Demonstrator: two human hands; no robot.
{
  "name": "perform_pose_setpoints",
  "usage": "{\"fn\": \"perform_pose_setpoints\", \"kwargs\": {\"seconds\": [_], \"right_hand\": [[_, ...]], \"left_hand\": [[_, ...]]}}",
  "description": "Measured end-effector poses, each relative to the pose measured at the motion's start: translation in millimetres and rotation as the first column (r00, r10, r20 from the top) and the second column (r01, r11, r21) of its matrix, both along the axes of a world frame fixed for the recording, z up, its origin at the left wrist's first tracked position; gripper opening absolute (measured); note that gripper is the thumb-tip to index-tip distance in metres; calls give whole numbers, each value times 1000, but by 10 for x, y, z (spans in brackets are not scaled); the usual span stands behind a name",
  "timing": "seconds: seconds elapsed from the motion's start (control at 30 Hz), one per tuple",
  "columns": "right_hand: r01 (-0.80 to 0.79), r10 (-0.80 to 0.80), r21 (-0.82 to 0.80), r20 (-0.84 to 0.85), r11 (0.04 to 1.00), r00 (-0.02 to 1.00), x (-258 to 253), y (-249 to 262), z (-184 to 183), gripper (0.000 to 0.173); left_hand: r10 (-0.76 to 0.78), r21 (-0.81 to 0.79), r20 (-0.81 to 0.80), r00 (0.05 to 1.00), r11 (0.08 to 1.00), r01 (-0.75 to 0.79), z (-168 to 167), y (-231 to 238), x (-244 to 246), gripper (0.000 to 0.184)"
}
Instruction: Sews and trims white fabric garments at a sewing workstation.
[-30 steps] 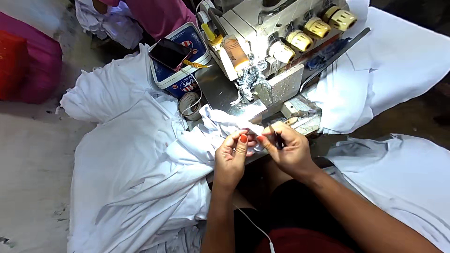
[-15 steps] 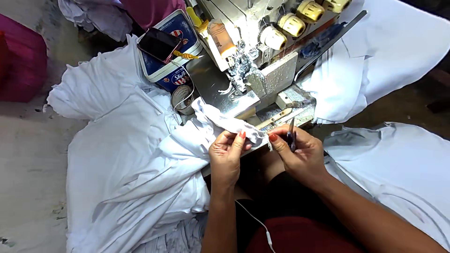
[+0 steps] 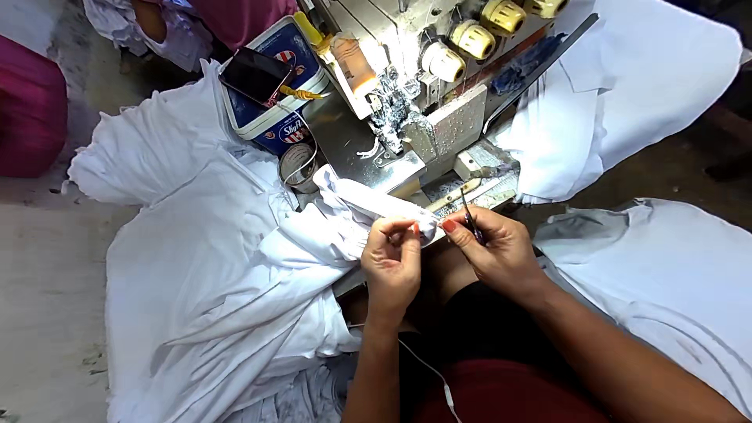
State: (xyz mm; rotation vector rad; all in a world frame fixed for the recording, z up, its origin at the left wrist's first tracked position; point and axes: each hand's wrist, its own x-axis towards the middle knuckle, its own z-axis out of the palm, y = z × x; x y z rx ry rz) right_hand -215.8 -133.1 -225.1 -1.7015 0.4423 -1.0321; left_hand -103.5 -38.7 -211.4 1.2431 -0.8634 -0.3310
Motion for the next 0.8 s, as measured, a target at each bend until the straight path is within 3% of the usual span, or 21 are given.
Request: {"fn": "perform_pose_setpoints", "kwargs": {"seconds": [0.1,0.2,0.27,0.33,0.47,0.63,0.8], "right_hand": [[40,-39,-189,10,981,999,-24,-8,16,15],[11,-3,-294,29,956,1000,-43,29,44,16],[-55,75,-229,80,972,994,-68,38,32,22],[-76,87,-190,50,979,995,-133,0,8,46],[122,-186,-424,-113,897,976,-213,-84,-77,39],[146,-328,-651,-167,745,930,-230,-52,-100,36],[147,-331,-665,-160,733,930,-163,-60,-94,35]], "left_hand": [[-51,29,260,964,999,45,-108,-25,-9,27],[85,-12,395,915,996,-88,-171,-91,-32,12],[100,-17,294,951,995,-99,-152,-95,-37,5],[44,-9,55,998,999,-44,-77,-58,-31,13],[-73,-81,-225,972,995,56,-66,11,25,21],[-102,-127,-254,962,989,71,-125,-12,25,21],[-90,-100,-173,981,992,73,-145,-25,28,20]]}}
